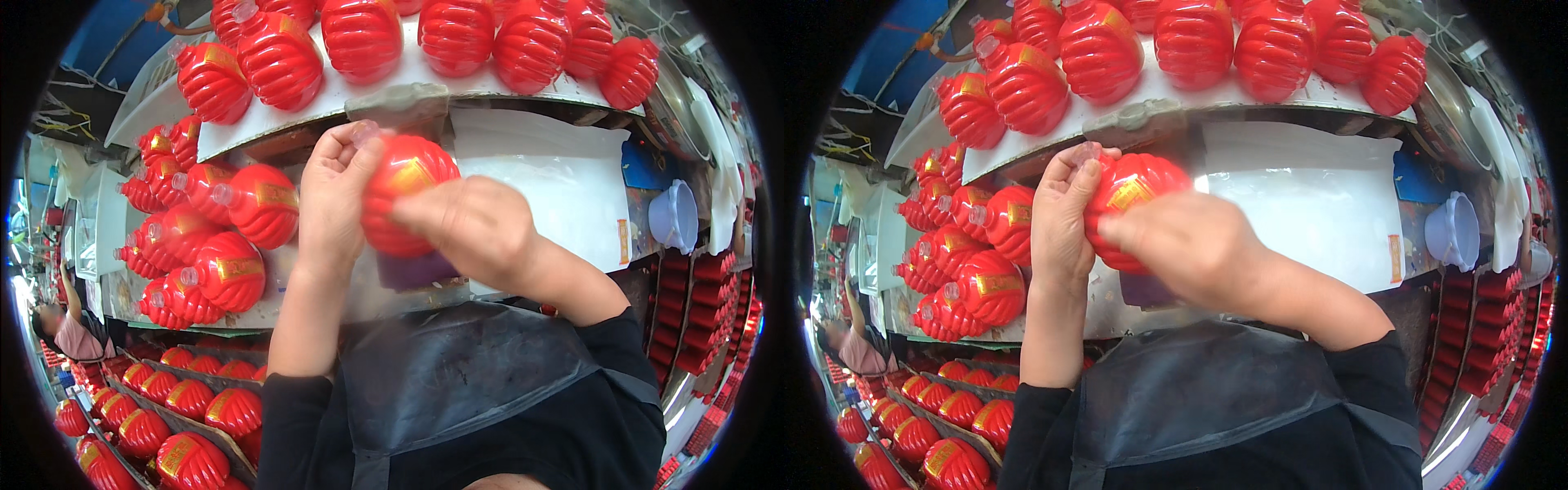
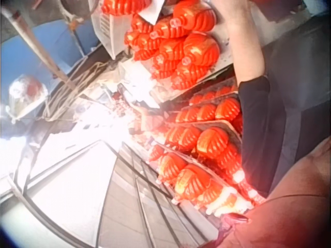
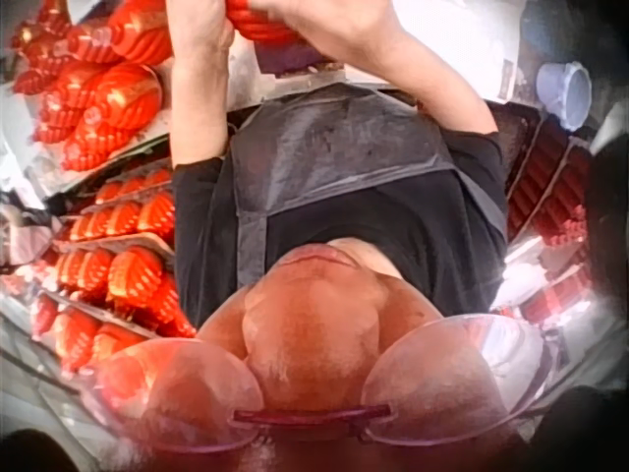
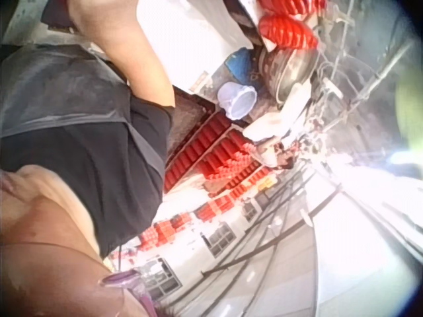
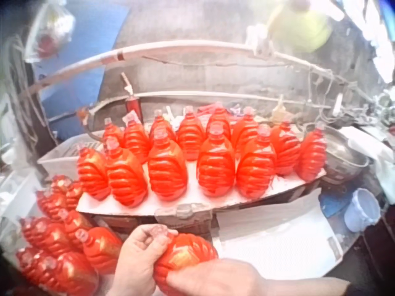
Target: The person repeatedly picks up red ribbed plastic bottles, applies gold labels to their sides, and places them on a tray. The person also handles a sheet of labels and a purple cutting tool during the process.
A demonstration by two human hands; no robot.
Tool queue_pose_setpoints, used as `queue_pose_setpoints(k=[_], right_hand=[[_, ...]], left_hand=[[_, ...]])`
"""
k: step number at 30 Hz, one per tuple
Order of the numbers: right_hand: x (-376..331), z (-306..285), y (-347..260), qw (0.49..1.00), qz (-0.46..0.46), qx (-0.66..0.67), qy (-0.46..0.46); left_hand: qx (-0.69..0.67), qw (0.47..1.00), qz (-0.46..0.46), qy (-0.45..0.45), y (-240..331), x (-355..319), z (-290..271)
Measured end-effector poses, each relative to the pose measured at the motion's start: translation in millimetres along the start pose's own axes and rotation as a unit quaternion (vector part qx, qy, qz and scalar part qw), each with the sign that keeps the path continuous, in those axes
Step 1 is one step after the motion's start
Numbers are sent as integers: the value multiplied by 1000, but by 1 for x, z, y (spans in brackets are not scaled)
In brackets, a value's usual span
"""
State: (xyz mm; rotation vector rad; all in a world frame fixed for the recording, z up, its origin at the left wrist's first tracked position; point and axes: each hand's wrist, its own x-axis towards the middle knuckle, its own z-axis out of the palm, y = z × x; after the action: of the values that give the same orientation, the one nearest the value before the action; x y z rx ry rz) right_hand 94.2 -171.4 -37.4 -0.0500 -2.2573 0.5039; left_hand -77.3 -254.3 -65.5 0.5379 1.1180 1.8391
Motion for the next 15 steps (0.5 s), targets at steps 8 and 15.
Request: queue_pose_setpoints(k=[8, 15], right_hand=[[-19, -12, 5, 958, 255, 100, 81], [-81, -43, 49, 878, 438, 137, 138]], left_hand=[[80, 995, 52, -8, -7, -24, 16], [147, 980, 92, -95, 7, -31, 56]])
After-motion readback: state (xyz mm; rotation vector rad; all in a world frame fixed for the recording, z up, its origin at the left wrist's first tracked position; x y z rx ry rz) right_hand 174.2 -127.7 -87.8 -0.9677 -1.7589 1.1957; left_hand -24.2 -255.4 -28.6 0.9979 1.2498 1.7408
